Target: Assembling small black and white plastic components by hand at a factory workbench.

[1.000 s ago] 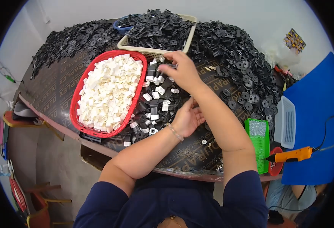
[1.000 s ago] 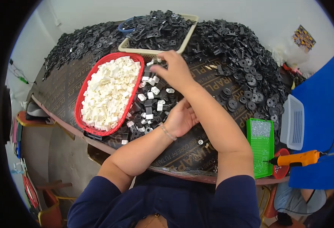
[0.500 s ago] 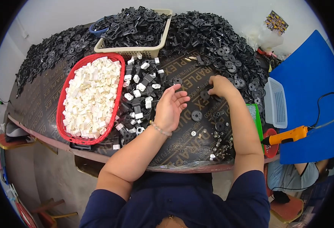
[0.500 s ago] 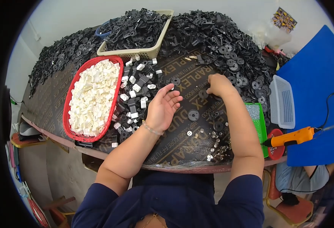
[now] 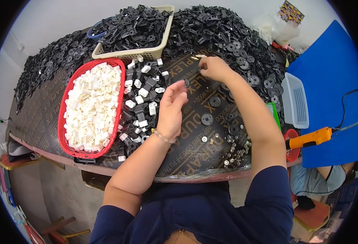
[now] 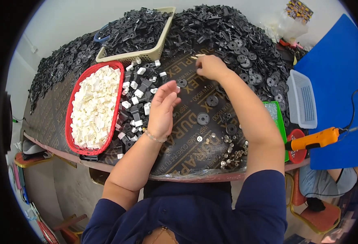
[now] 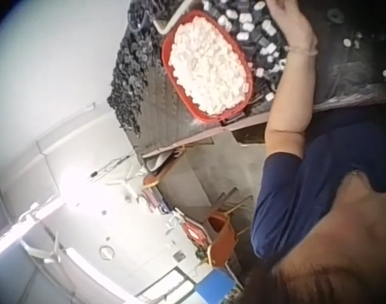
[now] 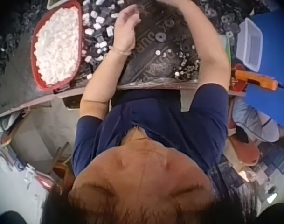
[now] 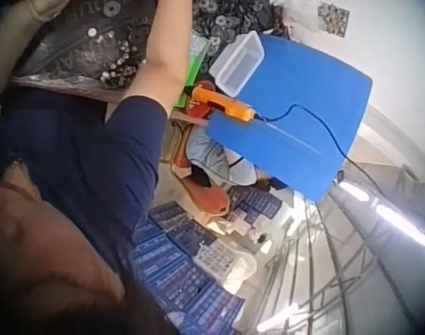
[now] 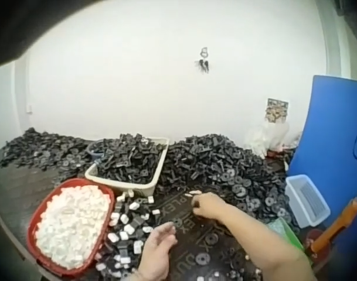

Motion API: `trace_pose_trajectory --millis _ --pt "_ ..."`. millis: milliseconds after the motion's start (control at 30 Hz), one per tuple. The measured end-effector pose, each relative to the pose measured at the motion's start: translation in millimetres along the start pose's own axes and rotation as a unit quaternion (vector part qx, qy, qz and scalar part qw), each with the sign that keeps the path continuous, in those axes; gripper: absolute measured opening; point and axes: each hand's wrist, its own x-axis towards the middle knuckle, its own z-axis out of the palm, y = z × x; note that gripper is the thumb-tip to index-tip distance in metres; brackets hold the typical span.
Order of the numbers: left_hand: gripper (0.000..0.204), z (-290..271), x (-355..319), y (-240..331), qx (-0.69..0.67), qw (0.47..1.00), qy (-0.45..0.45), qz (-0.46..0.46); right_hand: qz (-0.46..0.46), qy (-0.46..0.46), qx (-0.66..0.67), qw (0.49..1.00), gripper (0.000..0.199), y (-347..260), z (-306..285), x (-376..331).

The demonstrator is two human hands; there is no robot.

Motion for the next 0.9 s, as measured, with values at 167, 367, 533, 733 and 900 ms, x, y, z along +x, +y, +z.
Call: trace_pose_trajectory --millis 167,367,533,733,900 --pt "0.062 17 -12 4 0.470 0.853 -0.046 0.222 -0.033 -0.183 0.400 0.897 0.029 -50 -40 -94" --pt "0.030 17 -12 -4 0.228 0.968 -0.096 0.045 0.058 -0.044 0.295 0.953 0.033 -34 -22 -159" --pt "0.045 18 -6 6 0.102 0.988 -0.075 -0.092 0.052 -0.012 -0.015 0.998 0.039 -9 11 -195" --pt "0.039 14 -8 6 -0.076 0.970 -0.091 -0.210 0.016 0.113 0.124 0.986 0.028 -47 -7 -182" --pt "0.042 19 -10 3 -0.069 0.979 -0.122 -0.150 -0.001 0.177 0.352 0.919 0.030 -83 -12 -164"
